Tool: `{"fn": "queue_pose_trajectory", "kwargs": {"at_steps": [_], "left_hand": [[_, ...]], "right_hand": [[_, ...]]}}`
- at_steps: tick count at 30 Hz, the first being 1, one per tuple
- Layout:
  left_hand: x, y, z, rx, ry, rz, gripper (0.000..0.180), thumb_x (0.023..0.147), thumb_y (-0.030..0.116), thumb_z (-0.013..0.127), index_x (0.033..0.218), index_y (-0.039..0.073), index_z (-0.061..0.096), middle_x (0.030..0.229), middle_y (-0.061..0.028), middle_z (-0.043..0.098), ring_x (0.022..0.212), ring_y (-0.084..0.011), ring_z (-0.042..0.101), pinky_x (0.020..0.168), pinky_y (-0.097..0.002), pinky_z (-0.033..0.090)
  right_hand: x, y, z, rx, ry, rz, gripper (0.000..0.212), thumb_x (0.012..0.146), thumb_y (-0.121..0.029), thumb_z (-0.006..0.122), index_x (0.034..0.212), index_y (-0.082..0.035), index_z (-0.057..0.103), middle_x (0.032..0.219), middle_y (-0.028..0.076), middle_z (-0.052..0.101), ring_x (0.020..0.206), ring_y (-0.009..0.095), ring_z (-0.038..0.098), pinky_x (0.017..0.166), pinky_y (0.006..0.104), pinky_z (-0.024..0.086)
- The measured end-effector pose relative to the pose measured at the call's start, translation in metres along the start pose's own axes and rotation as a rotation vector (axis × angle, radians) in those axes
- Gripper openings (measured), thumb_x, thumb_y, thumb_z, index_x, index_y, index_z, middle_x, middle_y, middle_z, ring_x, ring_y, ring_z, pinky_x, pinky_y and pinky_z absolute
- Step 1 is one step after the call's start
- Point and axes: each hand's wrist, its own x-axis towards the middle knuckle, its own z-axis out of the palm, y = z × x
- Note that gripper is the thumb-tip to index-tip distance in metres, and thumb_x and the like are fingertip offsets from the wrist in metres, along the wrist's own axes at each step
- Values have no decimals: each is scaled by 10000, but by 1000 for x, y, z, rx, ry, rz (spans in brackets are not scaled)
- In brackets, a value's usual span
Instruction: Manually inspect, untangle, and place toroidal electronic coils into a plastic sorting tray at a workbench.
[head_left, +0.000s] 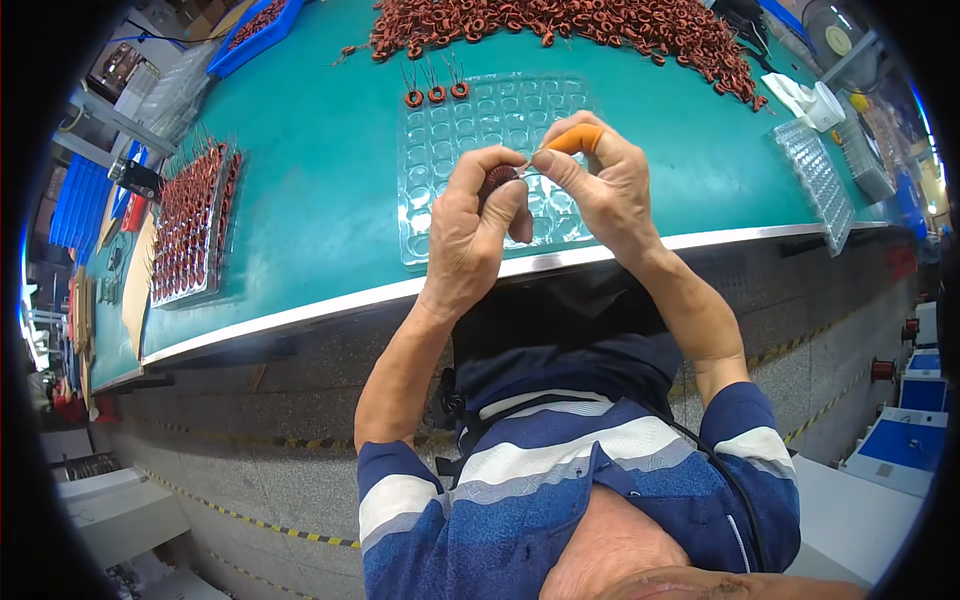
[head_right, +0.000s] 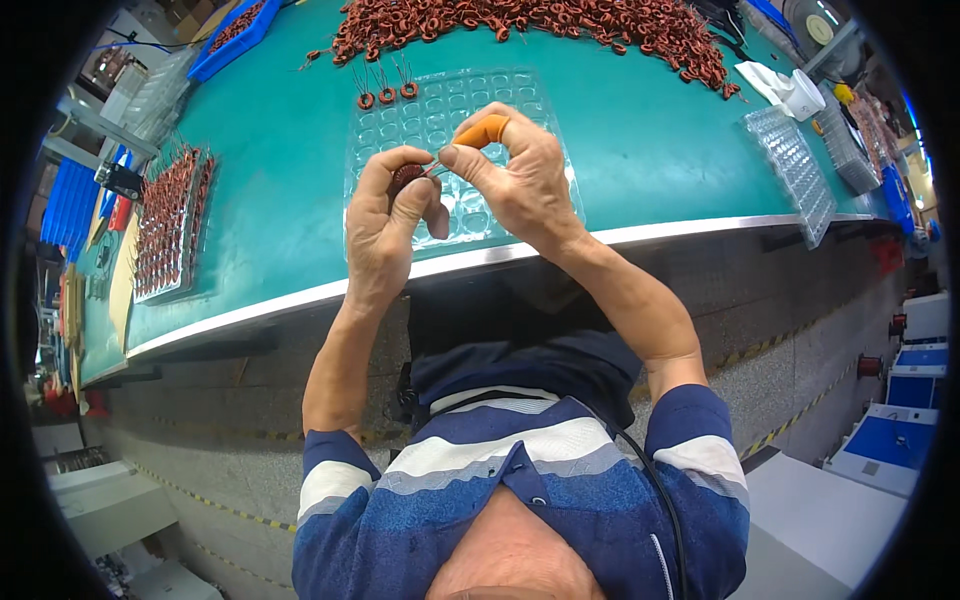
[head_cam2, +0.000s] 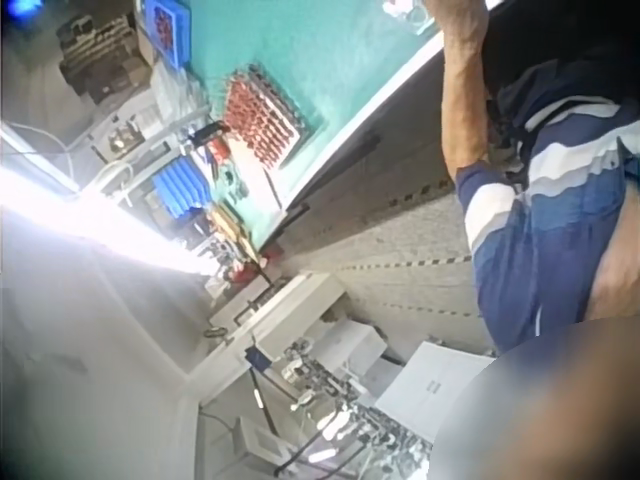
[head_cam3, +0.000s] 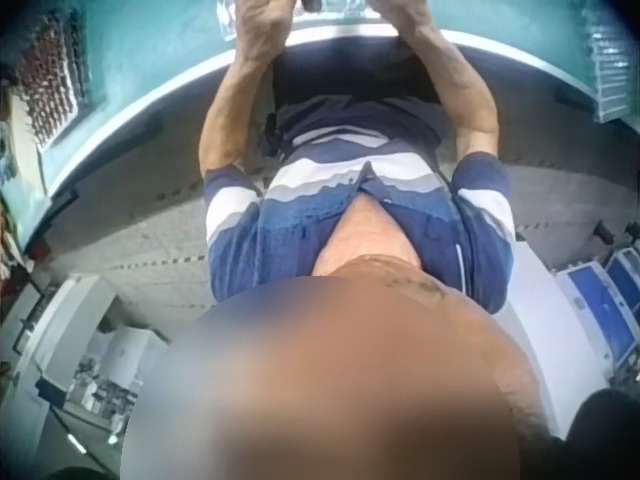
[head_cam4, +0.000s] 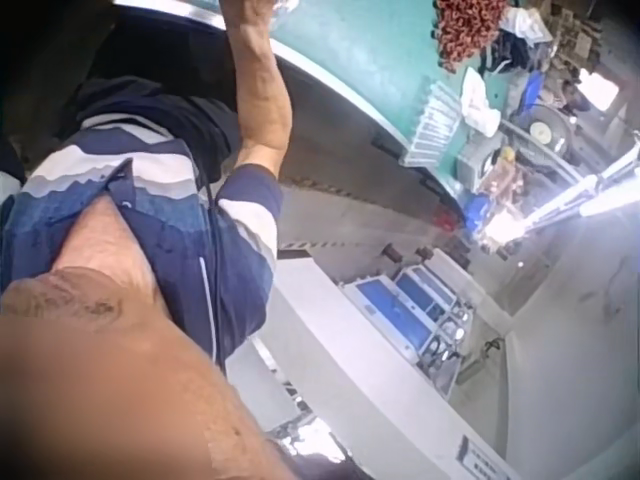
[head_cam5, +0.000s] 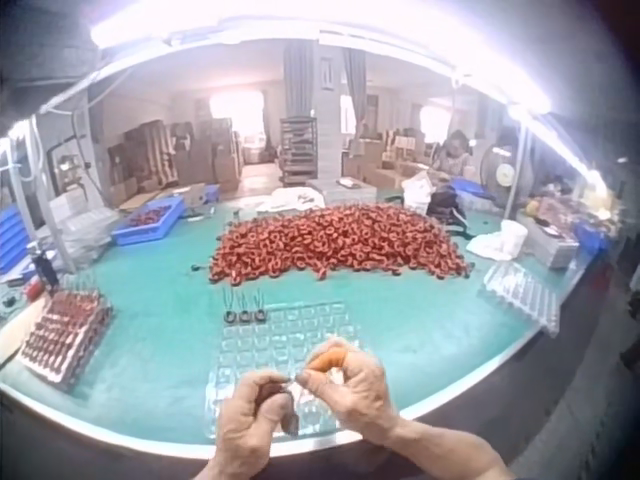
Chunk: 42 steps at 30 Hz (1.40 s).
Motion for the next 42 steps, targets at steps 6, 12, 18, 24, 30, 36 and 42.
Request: {"fn": "queue_pose_trajectory", "kwargs": {"at_steps": [6, 12, 18, 24, 30, 36, 42], "left_hand": [[-3, -5, -7, -45, -26, -49, 267, 985, 102, 497, 1224, 0, 436, 738, -42, 542, 643, -109, 554, 593, -245, 463], [1, -12, -8, -87, -26, -21, 281, 991, 112, 493, 1240, -4, 432, 736, -44, 550, 644, -114, 552, 600, -243, 466], [2, -10, -3, 379, 28, 76, 220, 965, 74, 519, 1175, 16, 491, 706, -53, 571, 616, -121, 565, 557, -266, 463], [-3, -15, -9, 258, -3, 74, 215, 957, 75, 530, 1159, 12, 492, 700, -43, 576, 612, -120, 573, 569, -267, 468], [-5, -20, -18, -173, -95, -185, 287, 1010, 248, 472, 1074, -30, 510, 637, -44, 521, 580, -125, 570, 535, -251, 465], [-4, -31, -20, 58, -135, -244, 362, 1018, 337, 444, 1029, -6, 559, 636, -37, 536, 531, -98, 533, 475, -229, 413], [-6, -30, -13, -64, -96, -197, 292, 1022, 255, 448, 1173, 6, 479, 660, -29, 542, 536, -99, 528, 481, -233, 414]], "right_hand": [[-4, 4, 2, 268, -9, 357, 211, 912, -172, 649, 1035, -1, 641, 927, 30, 635, 850, 80, 558, 735, 218, 445], [-28, 25, 1, 376, -93, 376, 368, 950, -290, 597, 1143, 22, 608, 936, 57, 666, 821, 109, 596, 720, 244, 489], [-30, 11, 13, -217, 96, -73, 226, 903, -201, 648, 922, 20, 692, 776, 139, 687, 606, 180, 646, 521, 291, 495], [-18, 11, 4, 373, 74, 410, 258, 921, -237, 643, 866, 10, 700, 658, 41, 645, 607, 87, 592, 564, 219, 476], [-25, 20, 15, 309, 147, 293, 292, 933, -250, 630, 1085, -2, 655, 768, 13, 650, 694, 83, 582, 626, 222, 462], [-25, 27, 10, 430, -77, 547, 282, 927, -215, 636, 1070, 28, 617, 751, 40, 634, 645, 82, 575, 564, 209, 438], [-32, 21, 8, 501, 38, 555, 420, 908, -255, 665, 1169, 48, 536, 805, 56, 630, 644, 77, 570, 563, 178, 438]]}}
